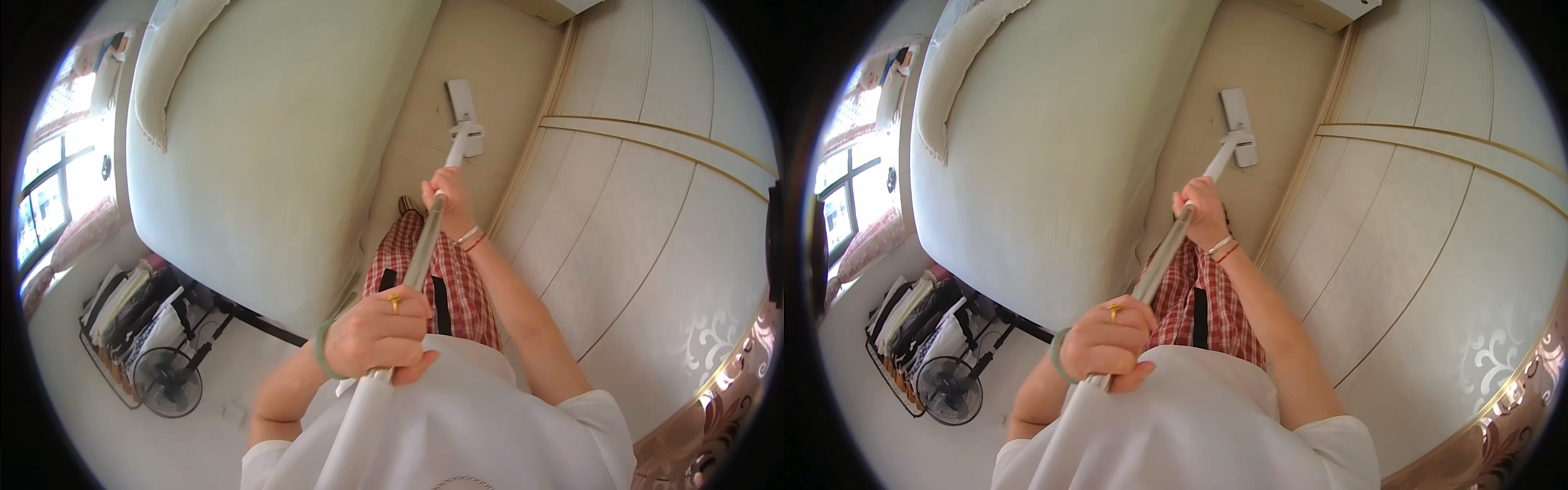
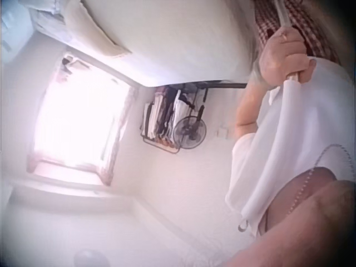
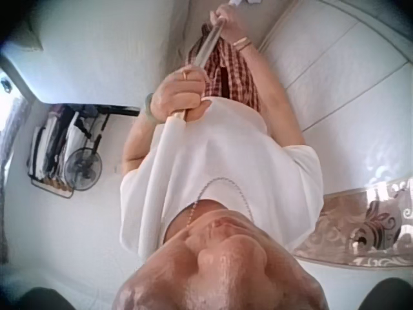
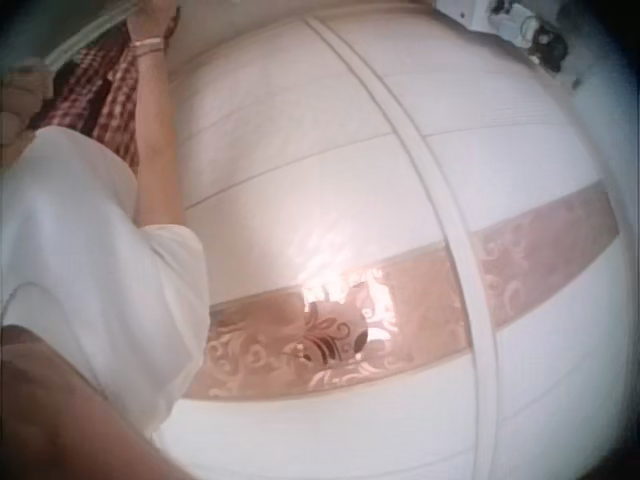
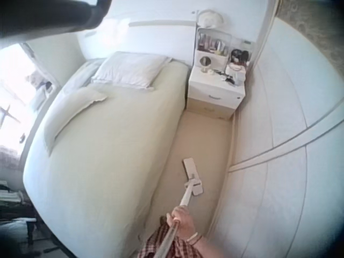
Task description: The person mops the floor in a bathroom and a bedroom using a flat mop. They start by wringing the mop in a bucket in the bathroom, then move into the bedroom to clean the tiled floor around a bed, a fan, and a clothes rack.
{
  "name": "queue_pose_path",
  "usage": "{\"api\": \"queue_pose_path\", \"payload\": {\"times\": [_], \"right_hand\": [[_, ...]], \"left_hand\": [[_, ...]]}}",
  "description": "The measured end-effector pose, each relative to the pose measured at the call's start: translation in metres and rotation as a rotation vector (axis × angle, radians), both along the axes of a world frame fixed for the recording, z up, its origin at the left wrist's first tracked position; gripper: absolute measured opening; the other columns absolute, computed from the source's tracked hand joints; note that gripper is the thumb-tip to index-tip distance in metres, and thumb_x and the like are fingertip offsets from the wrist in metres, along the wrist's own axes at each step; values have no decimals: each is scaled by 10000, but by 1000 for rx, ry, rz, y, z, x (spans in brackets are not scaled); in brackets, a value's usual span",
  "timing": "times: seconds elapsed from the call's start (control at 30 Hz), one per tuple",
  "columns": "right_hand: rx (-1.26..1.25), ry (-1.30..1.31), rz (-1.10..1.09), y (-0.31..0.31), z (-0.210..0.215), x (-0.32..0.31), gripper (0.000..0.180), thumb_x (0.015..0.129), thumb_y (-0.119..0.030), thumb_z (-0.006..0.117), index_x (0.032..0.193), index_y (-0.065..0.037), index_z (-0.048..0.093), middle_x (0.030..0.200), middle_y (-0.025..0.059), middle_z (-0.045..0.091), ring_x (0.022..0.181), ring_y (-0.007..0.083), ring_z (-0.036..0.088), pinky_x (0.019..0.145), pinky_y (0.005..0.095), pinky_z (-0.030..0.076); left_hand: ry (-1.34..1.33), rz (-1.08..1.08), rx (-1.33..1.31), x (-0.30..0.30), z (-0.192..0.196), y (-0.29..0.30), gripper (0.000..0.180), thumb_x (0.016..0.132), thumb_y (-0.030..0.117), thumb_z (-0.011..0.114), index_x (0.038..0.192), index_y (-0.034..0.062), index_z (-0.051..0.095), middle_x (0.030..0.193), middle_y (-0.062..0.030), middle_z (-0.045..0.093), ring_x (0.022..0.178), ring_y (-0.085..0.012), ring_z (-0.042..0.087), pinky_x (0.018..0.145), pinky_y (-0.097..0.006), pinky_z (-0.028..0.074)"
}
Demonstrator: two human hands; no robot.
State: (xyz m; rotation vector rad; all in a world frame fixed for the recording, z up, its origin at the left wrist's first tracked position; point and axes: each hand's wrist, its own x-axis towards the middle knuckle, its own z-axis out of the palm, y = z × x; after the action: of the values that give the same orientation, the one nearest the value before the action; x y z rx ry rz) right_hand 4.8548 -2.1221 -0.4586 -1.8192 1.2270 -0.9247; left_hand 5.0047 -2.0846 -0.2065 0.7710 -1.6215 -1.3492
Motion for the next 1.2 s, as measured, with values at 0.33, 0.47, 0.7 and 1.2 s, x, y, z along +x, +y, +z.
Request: {"api": "queue_pose_path", "payload": {"times": [0.33, 0.47, 0.7, 1.2], "right_hand": [[126, 149, 55, -68, -42, 3, 239, 785, -141, 618, 620, -57, 466, 652, 89, 514, 759, 303, 493, 681, 387, 433], [77, 125, 255, -83, -59, 25, 184, 752, -162, 624, 634, -87, 505, 694, 54, 552, 839, 294, 515, 683, 392, 450], [146, 265, 632, -88, -66, 59, 58, 728, -127, 633, 706, -132, 580, 761, 31, 594, 889, 254, 539, 710, 411, 476], [186, 466, 1027, 143, -15, 103, 103, 713, -235, 674, 699, -141, 636, 791, 19, 632, 903, 224, 593, 670, 407, 540]], "left_hand": [[63, 424, 112, 19, -69, -24, 278, 825, -102, 434, 620, 46, 318, 570, -43, 431, 541, -187, 421, 654, -413, 468], [15, 533, 69, 17, -67, -1, 293, 854, -106, 426, 640, 62, 318, 571, -49, 431, 553, -184, 421, 662, -412, 463], [-43, 905, 146, -4, -78, 41, 283, 956, -5, 389, 696, 87, 325, 607, -15, 412, 604, -141, 400, 810, -433, 431], [-42, 1225, 392, 18, -15, 243, 324, 984, 73, 405, 674, 120, 321, 568, 10, 345, 591, -120, 362, 833, -377, 397]]}}
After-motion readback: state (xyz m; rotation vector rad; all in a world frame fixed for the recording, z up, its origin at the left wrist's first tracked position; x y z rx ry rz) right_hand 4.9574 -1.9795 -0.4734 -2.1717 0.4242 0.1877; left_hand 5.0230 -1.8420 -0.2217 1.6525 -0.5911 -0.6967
